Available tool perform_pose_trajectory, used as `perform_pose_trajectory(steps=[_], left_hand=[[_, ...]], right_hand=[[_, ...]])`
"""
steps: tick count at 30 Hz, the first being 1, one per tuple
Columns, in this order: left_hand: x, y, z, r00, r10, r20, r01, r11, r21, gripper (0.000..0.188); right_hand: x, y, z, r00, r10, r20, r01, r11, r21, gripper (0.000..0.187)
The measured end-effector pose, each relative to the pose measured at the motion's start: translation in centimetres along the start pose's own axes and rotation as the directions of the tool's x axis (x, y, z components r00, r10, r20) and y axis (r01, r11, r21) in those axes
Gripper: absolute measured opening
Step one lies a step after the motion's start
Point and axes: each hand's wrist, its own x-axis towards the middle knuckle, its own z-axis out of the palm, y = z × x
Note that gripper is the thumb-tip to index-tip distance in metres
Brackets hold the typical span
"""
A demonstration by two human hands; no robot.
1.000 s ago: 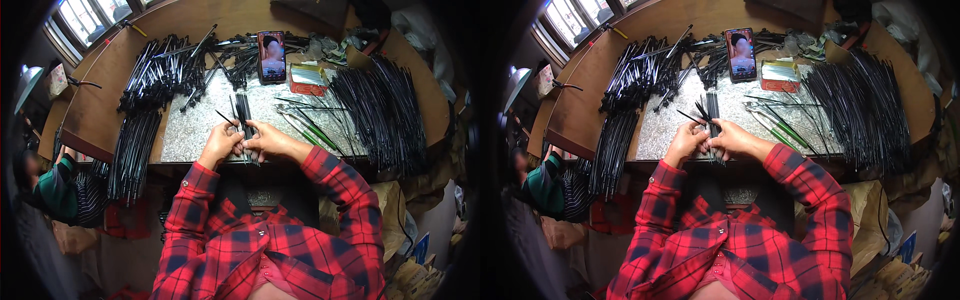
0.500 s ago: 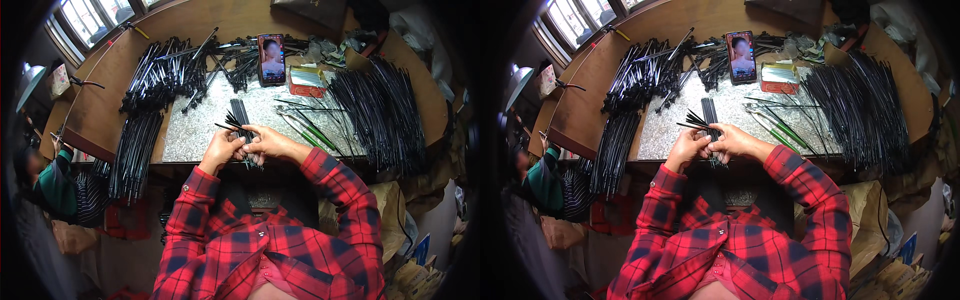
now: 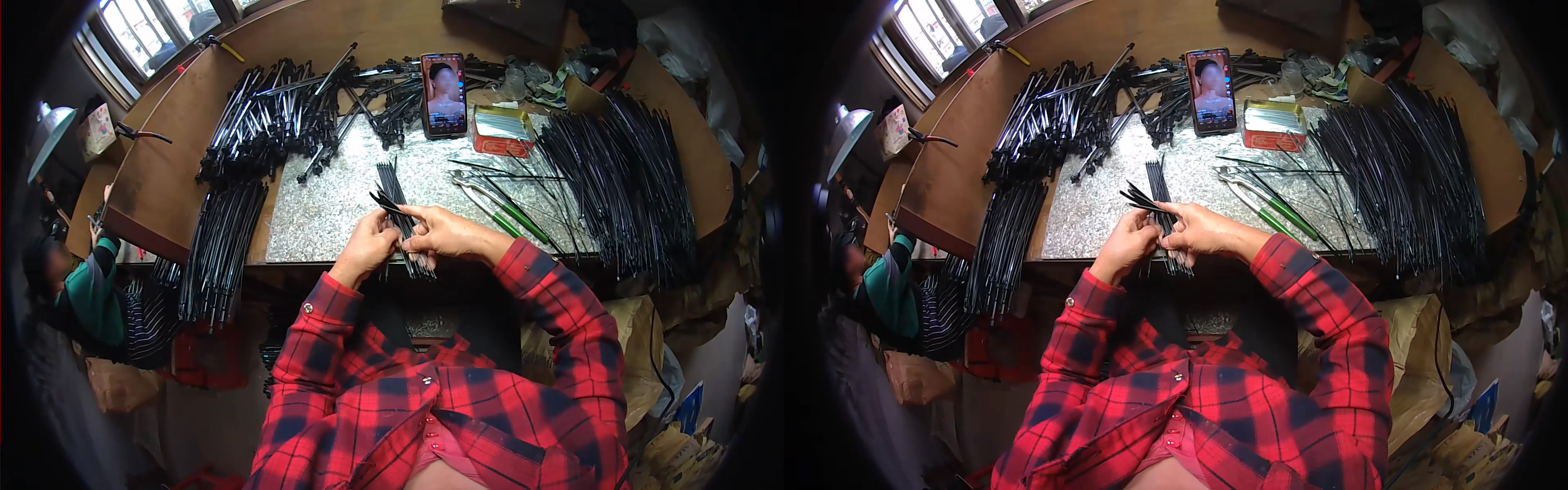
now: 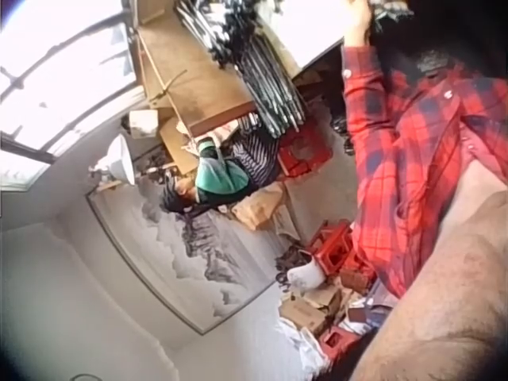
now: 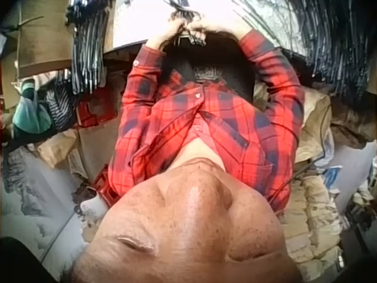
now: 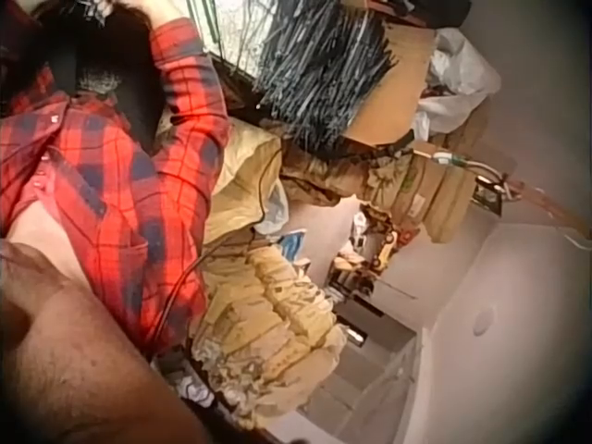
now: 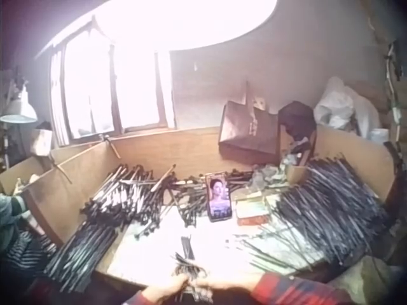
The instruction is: Bundling and securing groups of thin black rods using pliers and fasteners at a workbench.
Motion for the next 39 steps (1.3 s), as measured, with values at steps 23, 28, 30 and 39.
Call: perform_pose_trajectory(steps=[23, 28, 30, 39], left_hand=[[0.8, -0.1, 2.6, 0.987, 0.001, -0.163, -0.02, 0.993, -0.114, 0.049], [0.9, 1.1, 1.9, 0.984, 0.023, -0.176, 0.017, 0.975, 0.222, 0.055], [1.3, 1.8, 1.4, 0.943, 0.24, -0.229, -0.085, 0.842, 0.533, 0.046], [4.1, 1.4, 1.1, 0.803, 0.594, -0.05, -0.309, 0.488, 0.816, 0.032]], right_hand=[[-0.6, 1.4, -1.5, 0.981, -0.022, -0.192, 0.036, 0.997, 0.068, 0.08], [-1.2, 0.1, -2.4, 0.957, 0.036, -0.289, -0.054, 0.997, -0.056, 0.064], [-1.2, -0.6, -2.8, 0.963, 0.039, -0.267, -0.059, 0.996, -0.067, 0.056], [0.7, -1.7, -5.0, 0.808, -0.4, -0.432, 0.171, 0.861, -0.478, 0.023]])
